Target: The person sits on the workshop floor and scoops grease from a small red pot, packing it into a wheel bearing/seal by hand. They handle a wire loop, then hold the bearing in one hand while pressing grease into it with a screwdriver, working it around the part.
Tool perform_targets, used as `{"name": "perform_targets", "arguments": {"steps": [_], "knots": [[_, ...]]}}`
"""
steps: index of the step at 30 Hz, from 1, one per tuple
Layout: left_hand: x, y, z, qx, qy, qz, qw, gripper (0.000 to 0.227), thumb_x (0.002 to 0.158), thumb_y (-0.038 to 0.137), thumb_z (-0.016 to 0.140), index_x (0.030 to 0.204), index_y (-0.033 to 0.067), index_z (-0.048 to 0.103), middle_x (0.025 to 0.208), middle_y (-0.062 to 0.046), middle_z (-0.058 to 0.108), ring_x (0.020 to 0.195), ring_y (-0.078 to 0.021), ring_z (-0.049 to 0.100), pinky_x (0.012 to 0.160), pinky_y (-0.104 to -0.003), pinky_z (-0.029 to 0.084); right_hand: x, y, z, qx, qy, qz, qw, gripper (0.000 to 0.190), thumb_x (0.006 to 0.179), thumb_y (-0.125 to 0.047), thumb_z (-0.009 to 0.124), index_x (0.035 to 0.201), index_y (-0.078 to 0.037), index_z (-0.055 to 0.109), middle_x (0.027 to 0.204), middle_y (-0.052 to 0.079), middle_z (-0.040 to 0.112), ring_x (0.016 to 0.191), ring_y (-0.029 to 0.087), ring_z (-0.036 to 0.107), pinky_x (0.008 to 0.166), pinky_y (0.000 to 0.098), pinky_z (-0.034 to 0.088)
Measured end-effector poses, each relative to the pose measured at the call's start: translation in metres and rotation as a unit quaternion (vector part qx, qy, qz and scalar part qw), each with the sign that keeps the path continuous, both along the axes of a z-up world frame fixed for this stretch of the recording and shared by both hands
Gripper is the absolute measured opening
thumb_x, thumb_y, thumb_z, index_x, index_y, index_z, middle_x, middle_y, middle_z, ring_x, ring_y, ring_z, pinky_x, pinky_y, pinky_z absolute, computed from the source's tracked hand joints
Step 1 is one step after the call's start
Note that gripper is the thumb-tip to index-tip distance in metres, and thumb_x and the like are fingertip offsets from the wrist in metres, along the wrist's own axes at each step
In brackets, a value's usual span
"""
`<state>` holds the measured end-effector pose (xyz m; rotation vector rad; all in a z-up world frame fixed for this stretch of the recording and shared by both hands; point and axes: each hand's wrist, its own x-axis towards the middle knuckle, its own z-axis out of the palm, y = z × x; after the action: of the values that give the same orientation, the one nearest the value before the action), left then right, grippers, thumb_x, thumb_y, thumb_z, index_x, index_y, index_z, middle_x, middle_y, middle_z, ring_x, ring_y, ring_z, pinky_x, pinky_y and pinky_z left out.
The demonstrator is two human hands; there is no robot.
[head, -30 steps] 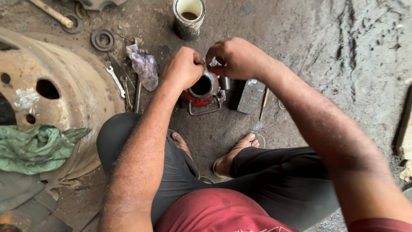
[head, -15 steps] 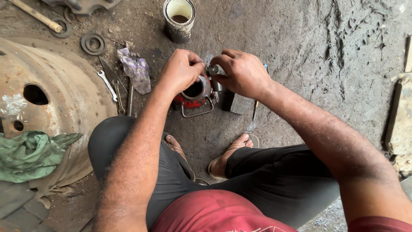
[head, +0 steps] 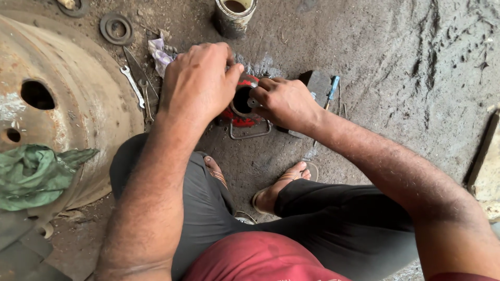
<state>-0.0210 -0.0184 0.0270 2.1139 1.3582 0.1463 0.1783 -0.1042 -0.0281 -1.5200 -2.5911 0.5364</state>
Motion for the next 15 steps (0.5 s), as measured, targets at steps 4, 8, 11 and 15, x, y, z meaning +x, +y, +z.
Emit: {"name": "perform_targets", "arguments": {"steps": [4, 8, 11, 15], "knots": [[0.001, 0.000, -0.002, 0.007, 0.014, -0.010, 1.000, 0.028, 0.097, 0.032, 0.071, 0.102, 0.0042, 0.072, 0.091, -0.015, 0.075, 0.076, -0.0280, 0.073, 0.074, -0.047, 0.056, -0.002, 0.004, -0.010, 0.003, -0.017, 0.004, 1.000, 0.036, 0.082, -0.035, 0.082, 0.099, -0.006, 0.068, 0.095, 0.009, 0.067, 0.089, 0.030, 0.070, 0.068, 0.0426, 0.058], [-0.002, -0.005, -0.002, -0.001, -0.008, -0.019, 1.000, 0.028, 0.098, 0.033, 0.071, 0.096, 0.0042, 0.071, 0.085, -0.014, 0.072, 0.072, -0.0257, 0.072, 0.067, -0.044, 0.057, -0.002, 0.006, -0.015, 0.025, -0.011, 0.019, 0.999, 0.036, 0.083, -0.032, 0.079, 0.105, -0.005, 0.069, 0.097, 0.010, 0.068, 0.089, 0.029, 0.070, 0.068, 0.0417, 0.058], [-0.005, -0.008, -0.005, 0.065, -0.060, -0.028, 0.996, 0.027, 0.097, 0.030, 0.073, 0.091, 0.0034, 0.070, 0.084, -0.015, 0.072, 0.075, -0.0283, 0.073, 0.067, -0.045, 0.057, 0.000, 0.008, -0.018, 0.040, -0.018, 0.042, 0.998, 0.034, 0.083, -0.028, 0.077, 0.105, -0.004, 0.068, 0.102, 0.011, 0.069, 0.090, 0.028, 0.070, 0.069, 0.0401, 0.059], [-0.005, -0.007, -0.003, 0.076, -0.076, -0.035, 0.994, 0.027, 0.096, 0.028, 0.075, 0.090, 0.0021, 0.069, 0.083, -0.017, 0.071, 0.075, -0.0323, 0.073, 0.066, -0.048, 0.056, 0.000, 0.011, -0.021, 0.013, -0.027, 0.054, 0.998, 0.026, 0.086, -0.019, 0.074, 0.104, -0.003, 0.067, 0.106, 0.010, 0.069, 0.090, 0.028, 0.071, 0.069, 0.0395, 0.059]]}}
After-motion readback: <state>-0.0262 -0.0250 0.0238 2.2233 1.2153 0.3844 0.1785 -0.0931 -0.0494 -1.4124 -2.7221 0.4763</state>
